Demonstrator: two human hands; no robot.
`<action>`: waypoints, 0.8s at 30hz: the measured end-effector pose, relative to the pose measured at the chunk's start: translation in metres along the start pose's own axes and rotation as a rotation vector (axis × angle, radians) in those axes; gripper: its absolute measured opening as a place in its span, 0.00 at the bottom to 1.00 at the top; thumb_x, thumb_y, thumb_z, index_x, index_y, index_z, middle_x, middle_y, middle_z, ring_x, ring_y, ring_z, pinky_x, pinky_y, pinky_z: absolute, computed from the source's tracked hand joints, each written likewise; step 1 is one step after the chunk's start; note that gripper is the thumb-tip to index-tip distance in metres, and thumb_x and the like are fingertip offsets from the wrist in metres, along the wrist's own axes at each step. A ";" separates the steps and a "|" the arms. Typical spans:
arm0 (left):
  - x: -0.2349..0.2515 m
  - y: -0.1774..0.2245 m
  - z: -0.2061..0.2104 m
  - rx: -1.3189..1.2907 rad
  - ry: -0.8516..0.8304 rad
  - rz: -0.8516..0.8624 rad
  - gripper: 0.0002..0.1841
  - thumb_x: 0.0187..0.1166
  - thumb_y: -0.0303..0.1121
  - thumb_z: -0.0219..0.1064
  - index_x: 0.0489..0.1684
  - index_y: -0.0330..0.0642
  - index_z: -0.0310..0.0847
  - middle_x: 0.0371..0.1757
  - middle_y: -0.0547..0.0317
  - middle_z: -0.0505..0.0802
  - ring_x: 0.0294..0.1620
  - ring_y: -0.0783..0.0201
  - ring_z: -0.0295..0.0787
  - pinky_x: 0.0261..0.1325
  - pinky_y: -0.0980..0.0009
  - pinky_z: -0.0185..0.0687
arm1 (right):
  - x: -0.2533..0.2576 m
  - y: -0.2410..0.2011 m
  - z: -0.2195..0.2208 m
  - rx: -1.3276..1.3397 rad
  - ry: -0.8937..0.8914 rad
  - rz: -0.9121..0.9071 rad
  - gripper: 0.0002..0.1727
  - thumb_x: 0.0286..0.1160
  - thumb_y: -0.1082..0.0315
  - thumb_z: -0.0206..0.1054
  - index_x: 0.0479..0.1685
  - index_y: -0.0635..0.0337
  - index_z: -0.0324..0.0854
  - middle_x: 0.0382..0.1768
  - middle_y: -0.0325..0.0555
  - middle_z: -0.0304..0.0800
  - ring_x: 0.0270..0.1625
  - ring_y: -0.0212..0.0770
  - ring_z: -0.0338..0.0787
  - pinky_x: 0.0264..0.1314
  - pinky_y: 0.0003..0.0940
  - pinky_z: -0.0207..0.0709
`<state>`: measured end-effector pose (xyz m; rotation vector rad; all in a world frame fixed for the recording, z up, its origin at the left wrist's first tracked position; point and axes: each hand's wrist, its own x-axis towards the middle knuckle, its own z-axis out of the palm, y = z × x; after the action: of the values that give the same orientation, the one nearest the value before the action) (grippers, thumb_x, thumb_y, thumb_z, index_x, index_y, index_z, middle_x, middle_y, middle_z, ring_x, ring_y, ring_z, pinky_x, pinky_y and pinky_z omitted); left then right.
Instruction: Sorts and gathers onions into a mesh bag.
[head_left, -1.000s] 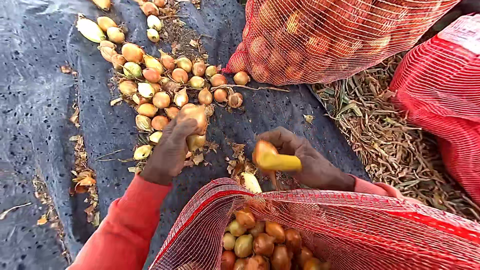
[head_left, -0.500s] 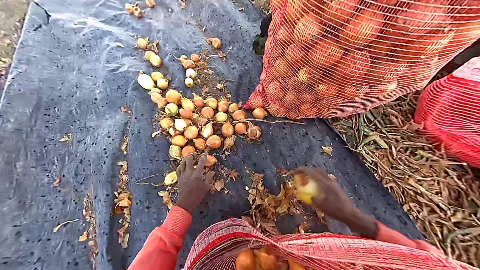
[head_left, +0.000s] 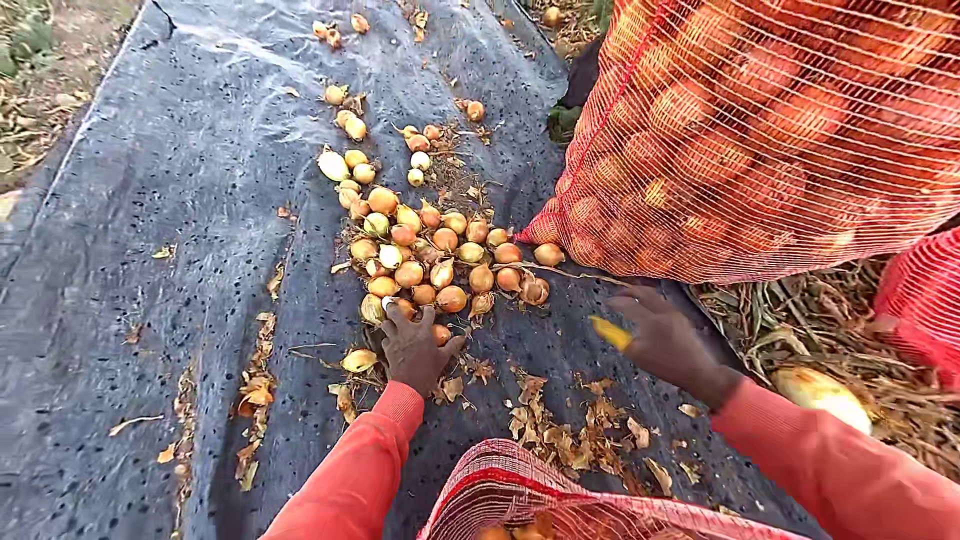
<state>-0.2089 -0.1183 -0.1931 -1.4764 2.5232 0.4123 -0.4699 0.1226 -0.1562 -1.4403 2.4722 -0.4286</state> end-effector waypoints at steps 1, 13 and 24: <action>0.001 0.001 0.002 0.012 -0.004 -0.002 0.42 0.67 0.66 0.74 0.79 0.50 0.77 0.88 0.21 0.56 0.79 0.22 0.65 0.65 0.36 0.77 | 0.029 -0.032 0.012 -0.015 -0.039 -0.121 0.29 0.63 0.60 0.82 0.67 0.57 0.86 0.74 0.66 0.79 0.78 0.67 0.78 0.69 0.65 0.79; 0.015 0.001 0.001 0.010 -0.054 -0.062 0.34 0.71 0.60 0.75 0.75 0.54 0.80 0.89 0.27 0.57 0.74 0.28 0.75 0.56 0.42 0.86 | 0.108 -0.141 0.109 -0.063 -0.203 -0.037 0.32 0.61 0.64 0.79 0.74 0.44 0.83 0.85 0.68 0.62 0.75 0.74 0.74 0.47 0.61 0.83; -0.070 -0.009 -0.081 -1.234 0.072 0.087 0.26 0.74 0.49 0.68 0.61 0.38 0.82 0.51 0.49 0.87 0.42 0.61 0.88 0.44 0.61 0.89 | 0.041 -0.126 0.011 1.157 -0.238 -0.038 0.14 0.76 0.57 0.63 0.53 0.51 0.87 0.40 0.41 0.89 0.33 0.32 0.86 0.32 0.31 0.83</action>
<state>-0.1684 -0.0917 -0.0967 -1.6125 2.3860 2.2219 -0.3846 0.0259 -0.1220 -0.9198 1.4770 -1.3051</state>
